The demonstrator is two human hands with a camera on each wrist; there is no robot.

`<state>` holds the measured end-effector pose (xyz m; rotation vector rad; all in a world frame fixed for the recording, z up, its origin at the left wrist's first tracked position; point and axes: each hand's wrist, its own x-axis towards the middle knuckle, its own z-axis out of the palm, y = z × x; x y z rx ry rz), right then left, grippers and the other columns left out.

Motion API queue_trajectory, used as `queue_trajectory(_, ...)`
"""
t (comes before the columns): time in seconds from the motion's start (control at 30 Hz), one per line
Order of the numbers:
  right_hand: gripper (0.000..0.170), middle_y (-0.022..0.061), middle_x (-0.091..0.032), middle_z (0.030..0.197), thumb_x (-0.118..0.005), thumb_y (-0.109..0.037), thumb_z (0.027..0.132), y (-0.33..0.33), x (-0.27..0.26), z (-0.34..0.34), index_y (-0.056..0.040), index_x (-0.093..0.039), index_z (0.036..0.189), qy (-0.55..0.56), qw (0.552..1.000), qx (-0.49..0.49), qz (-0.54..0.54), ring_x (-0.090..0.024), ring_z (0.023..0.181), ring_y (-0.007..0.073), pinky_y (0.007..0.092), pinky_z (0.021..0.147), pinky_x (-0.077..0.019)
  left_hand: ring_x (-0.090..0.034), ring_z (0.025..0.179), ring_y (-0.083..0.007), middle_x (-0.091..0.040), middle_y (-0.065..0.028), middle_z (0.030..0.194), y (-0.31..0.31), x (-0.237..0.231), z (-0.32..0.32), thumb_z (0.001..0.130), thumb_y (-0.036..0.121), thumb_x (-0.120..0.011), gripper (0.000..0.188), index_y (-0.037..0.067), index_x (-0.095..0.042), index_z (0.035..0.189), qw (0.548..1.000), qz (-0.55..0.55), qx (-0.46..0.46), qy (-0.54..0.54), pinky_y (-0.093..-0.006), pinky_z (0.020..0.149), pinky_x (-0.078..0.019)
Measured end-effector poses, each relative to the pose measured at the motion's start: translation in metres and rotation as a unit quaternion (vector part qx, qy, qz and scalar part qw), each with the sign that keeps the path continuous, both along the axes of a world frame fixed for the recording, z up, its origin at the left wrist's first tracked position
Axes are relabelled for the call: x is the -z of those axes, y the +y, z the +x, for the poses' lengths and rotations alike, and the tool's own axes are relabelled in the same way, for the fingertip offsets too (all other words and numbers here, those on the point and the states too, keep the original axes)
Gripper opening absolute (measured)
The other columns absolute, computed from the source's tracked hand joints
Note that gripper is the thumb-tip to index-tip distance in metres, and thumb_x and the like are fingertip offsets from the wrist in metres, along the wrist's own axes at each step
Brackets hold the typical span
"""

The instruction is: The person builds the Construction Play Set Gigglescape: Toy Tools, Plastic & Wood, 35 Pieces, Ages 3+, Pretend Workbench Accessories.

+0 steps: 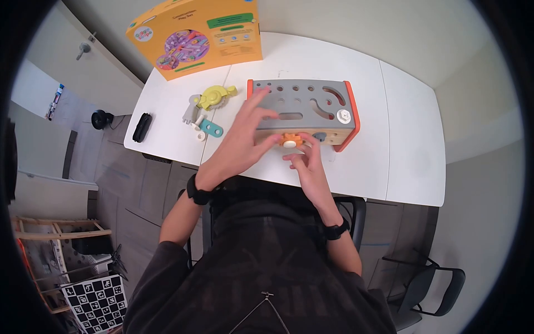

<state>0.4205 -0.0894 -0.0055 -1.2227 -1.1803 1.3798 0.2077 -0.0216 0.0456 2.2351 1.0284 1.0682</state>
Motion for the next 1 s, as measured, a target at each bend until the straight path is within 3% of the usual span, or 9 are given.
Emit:
queue_trajectory(0.1,0.056,0.0155,-0.062,0.14,-0.053,-0.007,0.108,-0.006,-0.001,0.008,-0.0104,-0.031,0.16,-0.072,0.997,0.019,0.025,-0.07,0.106,0.018,0.0319,0.091,-0.051,-0.046,0.151,-0.0401,-0.049,-0.02,0.162,-0.004,0.013,-0.031,0.103,0.01,-0.067,0.032,0.004,-0.058,0.133,0.991,-0.019,-0.117,-0.058,-0.0452,0.122,-0.0406)
queue_trajectory(0.17,0.058,0.0139,-0.066,0.134,-0.053,-0.005,0.107,-0.009,-0.004,0.021,-0.0101,-0.03,0.16,-0.084,0.996,0.011,0.03,-0.07,0.1,0.0168,0.0316,0.089,-0.0508,-0.058,0.132,-0.0447,-0.061,-0.0246,0.141,0.001,0.032,-0.062,0.104,0.017,-0.069,0.032,0.003,-0.06,0.131,0.963,-0.071,-0.235,-0.113,-0.0495,0.108,-0.0495)
queue_trajectory(0.23,0.055,0.0112,-0.07,0.124,-0.052,-0.006,0.108,-0.014,-0.009,0.027,-0.0092,-0.032,0.159,-0.1,0.994,0.038,0.033,-0.068,0.092,0.0154,0.03,0.086,-0.0501,-0.064,0.117,-0.0423,-0.066,-0.0225,0.124,0.004,0.06,-0.105,0.105,0.017,-0.067,0.032,0.002,-0.06,0.132,0.934,-0.008,-0.354,0.051,-0.0503,0.097,-0.0533)
queue_trajectory(0.33,0.05,0.0098,-0.072,0.117,-0.051,-0.01,0.109,-0.018,-0.009,0.047,-0.0081,-0.036,0.157,-0.126,0.99,0.066,0.025,-0.067,0.088,0.0141,0.0283,0.081,-0.049,-0.066,0.112,-0.0413,-0.067,-0.0224,0.12,0.004,0.081,-0.143,0.105,0.025,-0.069,0.036,0.001,-0.062,0.131,0.877,-0.119,-0.441,0.147,-0.0519,0.093,-0.0547)
queue_trajectory(0.53,0.047,0.0085,-0.071,0.112,-0.052,-0.011,0.108,-0.012,0.0,0.071,-0.0064,-0.042,0.153,-0.16,0.977,0.143,-0.002,-0.067,0.087,0.014,0.0283,0.077,-0.0489,-0.07,0.103,-0.0399,-0.071,-0.0203,0.11,0.02,0.1,-0.147,0.102,0.039,-0.072,0.04,0.002,-0.072,0.116,0.85,-0.198,-0.442,0.207,-0.0515,0.088,-0.0568)
queue_trajectory(0.73,0.039,0.0058,-0.064,0.109,-0.055,-0.012,0.107,-0.003,0.019,0.089,-0.0036,-0.045,0.144,-0.204,0.959,0.195,-0.014,-0.064,0.089,0.0132,0.0277,0.074,-0.0485,-0.071,0.099,-0.0379,-0.072,-0.0163,0.1,0.019,0.099,-0.145,0.101,0.034,-0.074,0.035,0.001,-0.073,0.111,0.856,-0.172,-0.453,0.179,-0.0497,0.084,-0.056)
queue_trajectory(0.9,0.041,0.0047,-0.062,0.107,-0.058,-0.013,0.106,-0.001,0.034,0.099,-0.0047,-0.043,0.143,-0.229,0.949,0.212,-0.046,-0.063,0.09,0.0125,0.0268,0.073,-0.0477,-0.07,0.088,-0.0324,-0.072,-0.0143,0.099,0.014,0.073,-0.116,0.098,0.023,-0.079,0.031,0.001,-0.072,0.118,0.924,-0.113,-0.364,0.033,-0.0445,0.078,-0.0556)
queue_trajectory(1.0,0.046,0.0063,-0.06,0.116,-0.06,-0.015,0.105,0.006,0.033,0.095,-0.0047,-0.041,0.146,-0.233,0.947,0.214,-0.057,-0.062,0.098,0.014,0.029,0.079,-0.05,-0.069,0.084,-0.0283,-0.073,-0.0135,0.101,0.022,0.051,-0.087,0.097,0.02,-0.081,0.033,0.001,-0.07,0.123,0.948,-0.123,-0.292,-0.01,-0.0407,0.076,-0.0562)
